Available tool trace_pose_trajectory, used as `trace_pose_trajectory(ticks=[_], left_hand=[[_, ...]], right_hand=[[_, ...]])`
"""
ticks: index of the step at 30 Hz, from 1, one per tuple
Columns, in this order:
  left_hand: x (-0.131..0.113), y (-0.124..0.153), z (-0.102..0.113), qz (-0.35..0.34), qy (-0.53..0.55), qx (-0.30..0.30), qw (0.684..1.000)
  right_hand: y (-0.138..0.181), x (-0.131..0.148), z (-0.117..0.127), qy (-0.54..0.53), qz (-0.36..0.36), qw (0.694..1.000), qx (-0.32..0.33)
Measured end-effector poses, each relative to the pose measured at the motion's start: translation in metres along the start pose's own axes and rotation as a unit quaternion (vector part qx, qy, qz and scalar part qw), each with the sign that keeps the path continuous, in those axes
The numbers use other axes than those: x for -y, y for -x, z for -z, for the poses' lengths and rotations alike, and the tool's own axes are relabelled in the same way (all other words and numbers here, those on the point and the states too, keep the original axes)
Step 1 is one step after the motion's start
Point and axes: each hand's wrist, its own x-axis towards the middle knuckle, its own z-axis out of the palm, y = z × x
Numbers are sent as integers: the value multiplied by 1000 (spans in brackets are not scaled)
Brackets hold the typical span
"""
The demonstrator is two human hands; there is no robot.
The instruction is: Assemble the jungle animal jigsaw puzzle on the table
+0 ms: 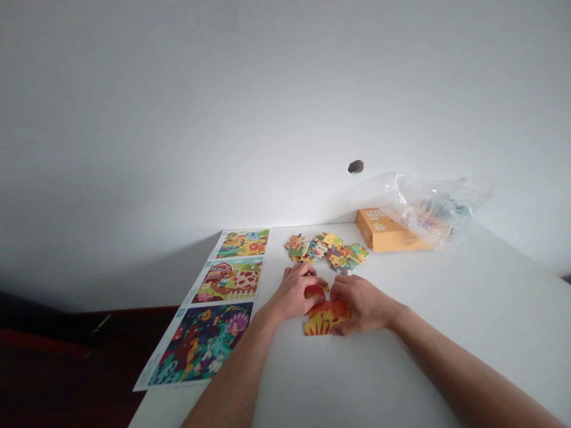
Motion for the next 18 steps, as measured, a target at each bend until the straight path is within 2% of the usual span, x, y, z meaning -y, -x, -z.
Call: trace_pose_trajectory(ticks=[18], left_hand=[[-1, 0, 3, -6, -11, 27, 1000]], right_hand=[[0, 0, -2, 8, 0, 1000, 1]])
